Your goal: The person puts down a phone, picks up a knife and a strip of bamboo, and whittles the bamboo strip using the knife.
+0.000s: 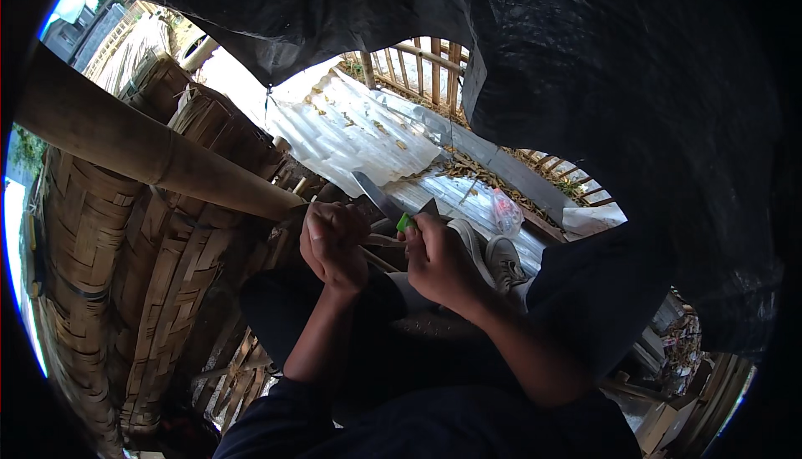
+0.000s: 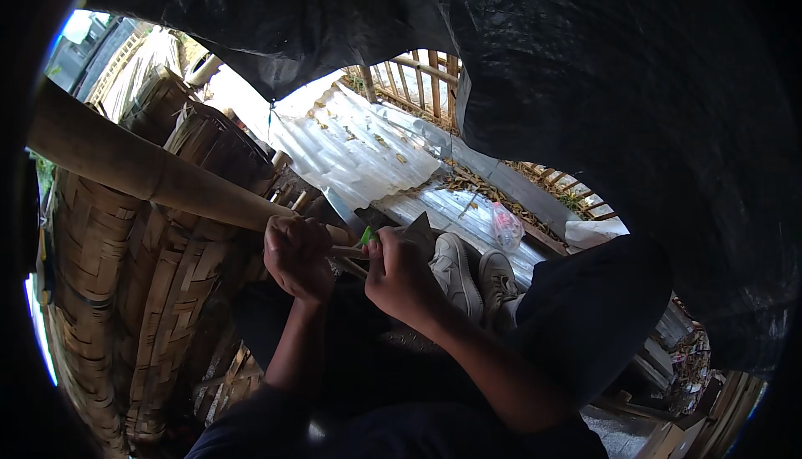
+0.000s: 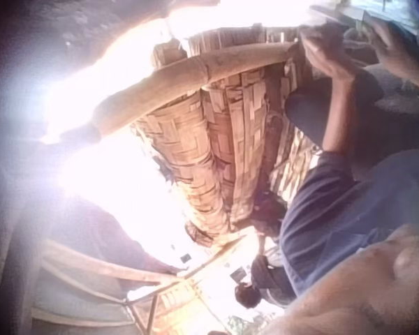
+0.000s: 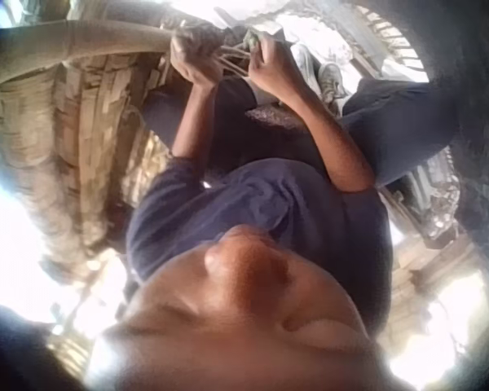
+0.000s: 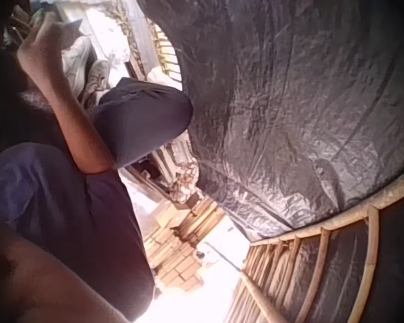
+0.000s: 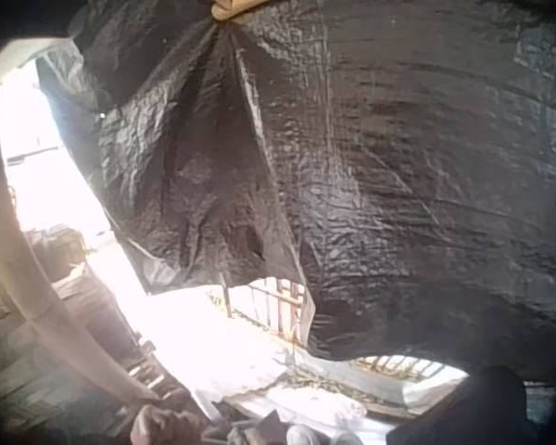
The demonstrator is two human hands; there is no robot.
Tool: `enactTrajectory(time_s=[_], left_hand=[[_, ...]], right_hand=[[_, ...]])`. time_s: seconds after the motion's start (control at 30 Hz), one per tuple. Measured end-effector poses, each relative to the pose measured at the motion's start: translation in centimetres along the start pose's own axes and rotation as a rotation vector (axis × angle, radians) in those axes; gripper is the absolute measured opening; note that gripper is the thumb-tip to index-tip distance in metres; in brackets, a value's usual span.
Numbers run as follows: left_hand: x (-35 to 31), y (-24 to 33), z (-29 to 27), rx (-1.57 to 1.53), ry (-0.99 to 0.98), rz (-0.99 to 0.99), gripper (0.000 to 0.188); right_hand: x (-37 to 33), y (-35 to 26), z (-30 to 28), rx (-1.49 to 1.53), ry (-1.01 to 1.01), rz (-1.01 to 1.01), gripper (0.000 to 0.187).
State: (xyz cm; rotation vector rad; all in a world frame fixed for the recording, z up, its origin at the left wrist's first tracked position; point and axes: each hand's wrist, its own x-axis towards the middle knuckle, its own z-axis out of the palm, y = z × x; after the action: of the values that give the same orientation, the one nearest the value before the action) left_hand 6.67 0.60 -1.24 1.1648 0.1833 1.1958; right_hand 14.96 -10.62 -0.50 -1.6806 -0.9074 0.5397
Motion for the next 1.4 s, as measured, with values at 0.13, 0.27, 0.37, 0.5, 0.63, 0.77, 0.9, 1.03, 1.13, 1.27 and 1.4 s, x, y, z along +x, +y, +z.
enactTrajectory(time_s=[0.13, 0.27, 0.37, 0.5, 0.63, 0.77, 0.9, 1.03, 1.13, 1.27, 1.4], left_hand=[[0.2, 0.6, 0.4, -0.018, 0.055, -0.011, 0.039], [0.9, 1.4, 0.8, 0.013, -0.066, -0.027, 0.034], [1.1, 1.5, 1.2, 0.117, -0.04, -0.048, 0.034], [0.9, 1.1, 1.2, 0.105, -0.063, -0.041, 0.034], [0.6, 1.6, 1.1, 0.073, -0.079, -0.061, 0.034], [0.6, 1.6, 1.8, 0.114, -0.074, -0.073, 0.034], [1.0, 1.1, 0.9, 0.091, -0.122, -0.04, 0.029], [2.3, 2.5, 1.0, 0.23, -0.214, 0.141, 0.031], [2.8, 3.9, 1.5, 0.114, -0.056, -0.104, 0.036], [2.6, 3.7, 0.6, -0.049, -0.122, -0.155, 0.043], [-0.2, 4.4, 0.9, 0.018, -0.036, -0.145, 0.047]], right_hand=[[0.0, -1.3, -0.8, -0.076, -0.131, 0.141, 0.017], [0.8, 1.3, -1.6, -0.145, -0.038, 0.093, 0.017], [1.6, 1.9, -2.5, -0.098, -0.033, 0.173, 0.018], [1.9, 2.7, -2.9, -0.082, -0.03, 0.182, 0.02], [1.8, 2.5, -2.8, -0.095, -0.043, 0.149, 0.021], [1.5, 1.9, -2.5, -0.046, -0.07, 0.138, 0.018], [1.2, 0.9, -1.5, -0.059, -0.106, 0.066, 0.015], [0.5, -1.1, -1.5, 0.01, -0.21, 0.125, 0.011], [0.2, -0.5, -1.0, 0.009, -0.187, 0.069, 0.01], [0.2, -1.4, -1.0, 0.035, -0.172, 0.051, 0.009], [-0.4, -1.4, -0.5, 0.028, -0.217, 0.086, 0.008]])
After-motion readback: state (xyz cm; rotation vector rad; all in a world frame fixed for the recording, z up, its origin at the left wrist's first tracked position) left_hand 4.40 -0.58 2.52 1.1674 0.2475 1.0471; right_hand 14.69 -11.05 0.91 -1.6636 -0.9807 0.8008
